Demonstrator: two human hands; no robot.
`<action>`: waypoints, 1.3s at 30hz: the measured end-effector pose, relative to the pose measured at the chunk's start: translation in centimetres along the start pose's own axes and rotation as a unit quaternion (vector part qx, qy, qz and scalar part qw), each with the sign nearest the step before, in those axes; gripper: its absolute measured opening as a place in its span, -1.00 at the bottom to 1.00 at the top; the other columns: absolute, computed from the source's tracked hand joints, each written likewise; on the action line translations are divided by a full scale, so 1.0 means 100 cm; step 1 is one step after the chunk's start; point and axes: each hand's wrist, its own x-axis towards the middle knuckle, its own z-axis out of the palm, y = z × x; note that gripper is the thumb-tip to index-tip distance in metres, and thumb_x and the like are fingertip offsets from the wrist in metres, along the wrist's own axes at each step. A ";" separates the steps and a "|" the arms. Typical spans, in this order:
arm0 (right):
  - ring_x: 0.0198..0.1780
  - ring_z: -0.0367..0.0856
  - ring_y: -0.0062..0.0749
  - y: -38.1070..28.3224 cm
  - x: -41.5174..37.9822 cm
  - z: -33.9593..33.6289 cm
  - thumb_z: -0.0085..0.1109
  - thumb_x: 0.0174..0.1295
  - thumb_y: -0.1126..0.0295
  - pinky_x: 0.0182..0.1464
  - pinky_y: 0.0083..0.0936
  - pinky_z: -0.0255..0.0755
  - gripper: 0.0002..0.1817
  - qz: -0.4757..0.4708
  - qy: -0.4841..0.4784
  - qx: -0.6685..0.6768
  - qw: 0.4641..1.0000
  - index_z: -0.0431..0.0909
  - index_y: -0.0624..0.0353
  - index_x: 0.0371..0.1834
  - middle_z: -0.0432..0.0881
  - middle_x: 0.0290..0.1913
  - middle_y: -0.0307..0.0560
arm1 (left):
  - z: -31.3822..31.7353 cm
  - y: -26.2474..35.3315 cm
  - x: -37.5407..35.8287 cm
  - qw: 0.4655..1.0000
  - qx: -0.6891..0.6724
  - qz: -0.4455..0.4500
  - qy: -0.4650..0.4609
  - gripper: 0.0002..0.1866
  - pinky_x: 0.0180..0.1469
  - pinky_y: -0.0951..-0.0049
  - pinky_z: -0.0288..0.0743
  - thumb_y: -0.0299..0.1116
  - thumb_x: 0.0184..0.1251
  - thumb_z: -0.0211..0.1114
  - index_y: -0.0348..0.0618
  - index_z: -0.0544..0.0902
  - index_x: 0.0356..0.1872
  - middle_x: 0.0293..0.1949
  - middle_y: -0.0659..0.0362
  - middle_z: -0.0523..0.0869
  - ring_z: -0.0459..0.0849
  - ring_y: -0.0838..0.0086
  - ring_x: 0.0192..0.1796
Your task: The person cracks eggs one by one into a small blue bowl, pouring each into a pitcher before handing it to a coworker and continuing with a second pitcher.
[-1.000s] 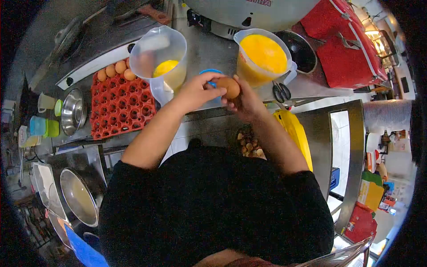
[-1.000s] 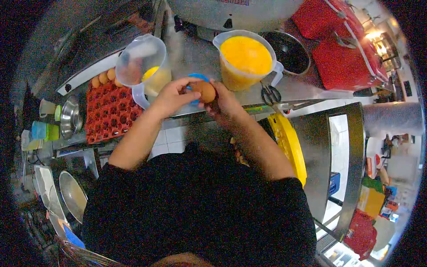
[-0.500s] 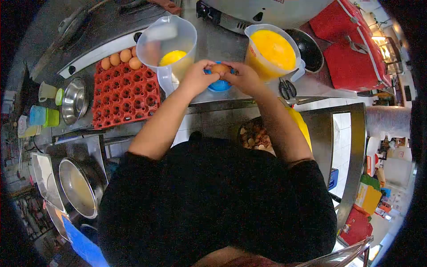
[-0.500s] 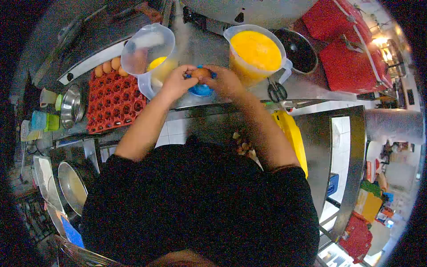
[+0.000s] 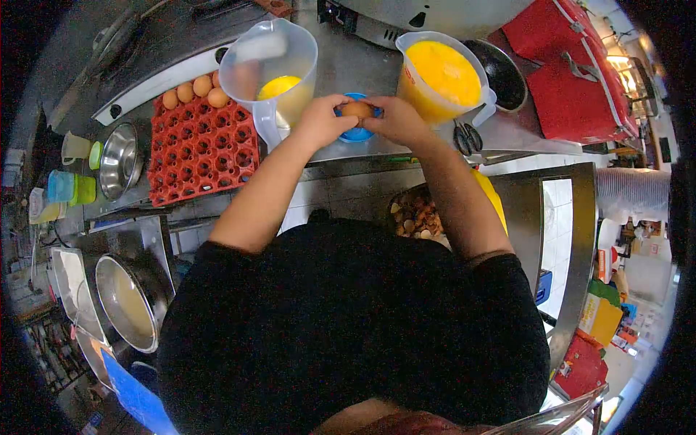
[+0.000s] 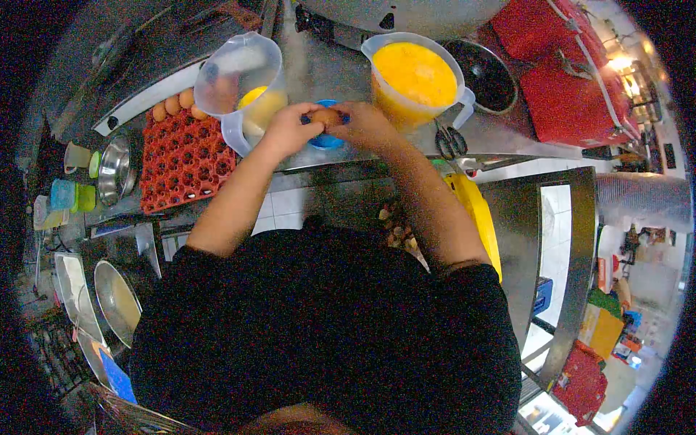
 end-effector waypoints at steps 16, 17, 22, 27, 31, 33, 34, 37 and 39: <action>-0.17 0.59 -0.11 -0.003 0.003 -0.003 0.22 -0.05 0.02 -0.07 -0.33 0.41 -0.47 0.025 -0.036 -0.031 0.999 0.50 0.04 -0.03 0.60 -0.19 0.06 | 0.002 -0.019 0.006 0.997 -0.054 0.007 -0.046 -0.57 -0.17 0.38 0.46 -0.18 -0.13 0.31 -0.16 0.61 -0.18 -0.33 0.00 0.65 0.63 0.25 -0.28; -0.18 0.59 -0.12 0.002 0.005 0.001 0.22 -0.06 0.03 -0.08 -0.33 0.41 -0.48 0.008 -0.031 -0.036 0.999 0.50 0.03 -0.03 0.60 -0.20 0.05 | -0.001 -0.012 0.003 0.999 -0.003 0.007 -0.034 -0.57 -0.17 0.37 0.46 -0.17 -0.14 0.31 -0.15 0.61 -0.18 -0.33 -0.01 0.65 0.63 0.24 -0.28; -0.22 0.60 -0.16 -0.010 0.002 0.001 0.22 -0.09 0.12 -0.13 -0.35 0.43 -0.53 0.014 -0.028 -0.051 0.998 0.51 -0.03 -0.04 0.61 -0.24 0.01 | 0.000 -0.006 0.001 0.999 0.024 0.004 -0.027 -0.58 -0.17 0.32 0.47 -0.18 -0.15 0.29 -0.15 0.61 -0.20 -0.32 -0.04 0.64 0.62 0.17 -0.26; -0.23 0.60 -0.20 -0.016 -0.001 -0.001 0.22 -0.08 0.18 -0.15 -0.38 0.43 -0.56 0.014 -0.026 -0.022 0.999 0.52 -0.03 -0.06 0.62 -0.27 0.00 | 0.002 -0.007 0.003 0.999 0.017 0.012 -0.024 -0.59 -0.18 0.33 0.47 -0.21 -0.15 0.29 -0.15 0.61 -0.19 -0.34 -0.04 0.64 0.63 0.18 -0.28; -0.22 0.60 -0.21 -0.013 -0.001 0.001 0.21 -0.07 0.23 -0.14 -0.38 0.43 -0.57 -0.008 -0.016 -0.023 1.000 0.50 -0.03 -0.04 0.61 -0.25 -0.01 | 0.002 -0.005 0.002 1.000 0.019 0.016 -0.013 -0.58 -0.20 0.33 0.48 -0.23 -0.15 0.29 -0.15 0.61 -0.18 -0.35 -0.05 0.64 0.63 0.18 -0.29; -0.20 0.60 -0.21 -0.009 0.000 0.002 0.20 -0.06 0.25 -0.14 -0.39 0.42 -0.56 -0.014 -0.019 -0.013 1.000 0.49 -0.04 -0.03 0.61 -0.23 0.00 | 0.002 -0.004 0.002 1.000 0.013 0.016 -0.010 -0.57 -0.19 0.31 0.47 -0.22 -0.16 0.30 -0.16 0.61 -0.18 -0.34 -0.07 0.64 0.62 0.15 -0.27; -0.20 0.59 -0.21 -0.009 0.000 0.002 0.20 -0.06 0.25 -0.13 -0.39 0.42 -0.56 -0.013 -0.020 -0.024 0.999 0.48 -0.04 -0.02 0.60 -0.23 0.00 | 0.002 -0.006 0.002 1.000 0.010 0.016 -0.008 -0.57 -0.20 0.31 0.47 -0.22 -0.16 0.30 -0.16 0.60 -0.17 -0.34 -0.07 0.64 0.62 0.14 -0.28; -0.19 0.59 -0.22 -0.010 0.000 0.001 0.20 -0.07 0.29 -0.12 -0.40 0.42 -0.53 -0.019 -0.019 -0.045 0.999 0.46 0.03 0.00 0.60 -0.21 0.03 | 0.004 -0.009 0.003 1.000 0.020 0.013 -0.006 -0.56 -0.21 0.32 0.47 -0.23 -0.17 0.31 -0.15 0.60 -0.16 -0.35 -0.06 0.64 0.62 0.15 -0.30; -0.20 0.59 -0.26 -0.010 0.001 0.001 0.20 -0.13 0.37 -0.12 -0.45 0.43 -0.47 -0.035 -0.016 -0.045 0.998 0.44 0.18 0.03 0.59 -0.20 0.09 | 0.005 -0.011 0.004 0.999 0.028 0.017 -0.002 -0.56 -0.21 0.32 0.48 -0.23 -0.17 0.31 -0.14 0.60 -0.15 -0.35 -0.06 0.64 0.62 0.16 -0.31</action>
